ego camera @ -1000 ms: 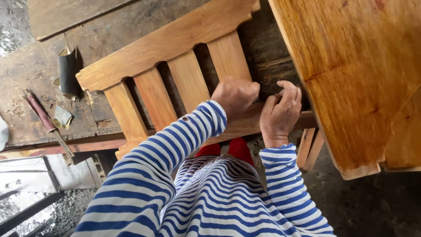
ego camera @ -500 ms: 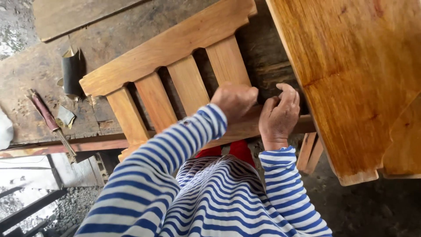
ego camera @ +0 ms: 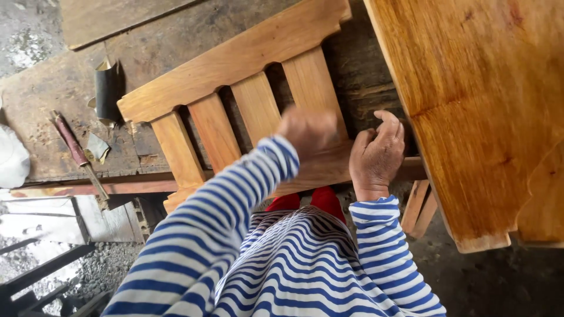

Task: The person sands a wooden chair backrest with a sanding block, smoothing the edges and surfaces of the slats. They rotate the piece to access different areas and continue sanding the flat surfaces.

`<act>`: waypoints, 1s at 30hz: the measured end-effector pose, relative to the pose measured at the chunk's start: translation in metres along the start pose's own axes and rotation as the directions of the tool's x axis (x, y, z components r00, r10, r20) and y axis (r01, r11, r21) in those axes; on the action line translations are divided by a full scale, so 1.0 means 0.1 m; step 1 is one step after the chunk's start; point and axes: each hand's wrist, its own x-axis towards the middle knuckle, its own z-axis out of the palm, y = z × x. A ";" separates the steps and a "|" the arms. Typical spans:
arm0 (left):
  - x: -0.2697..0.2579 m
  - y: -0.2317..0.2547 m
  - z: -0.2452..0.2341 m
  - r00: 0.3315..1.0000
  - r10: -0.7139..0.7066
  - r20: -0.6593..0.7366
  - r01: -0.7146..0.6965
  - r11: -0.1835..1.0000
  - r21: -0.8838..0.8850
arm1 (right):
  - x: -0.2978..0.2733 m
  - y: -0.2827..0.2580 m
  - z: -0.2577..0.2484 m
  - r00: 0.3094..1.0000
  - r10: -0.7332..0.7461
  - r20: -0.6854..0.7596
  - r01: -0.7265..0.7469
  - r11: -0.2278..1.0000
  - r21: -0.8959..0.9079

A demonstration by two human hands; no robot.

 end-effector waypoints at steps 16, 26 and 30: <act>0.13 -0.53 -0.12 1.000 -0.015 0.019 0.020 0.964 -0.267 | 0.04 -0.07 -0.01 0.997 -0.066 0.029 0.067 0.997 -0.034; 0.56 -1.14 0.31 0.959 -0.154 0.238 0.179 0.980 -0.086 | -0.03 -0.15 -0.06 0.996 -0.086 0.030 0.087 0.996 -0.003; 0.00 -0.97 -0.06 0.932 -0.200 0.301 0.249 0.960 -0.132 | -0.02 -0.02 0.00 0.988 -0.152 -0.002 0.151 0.986 -0.066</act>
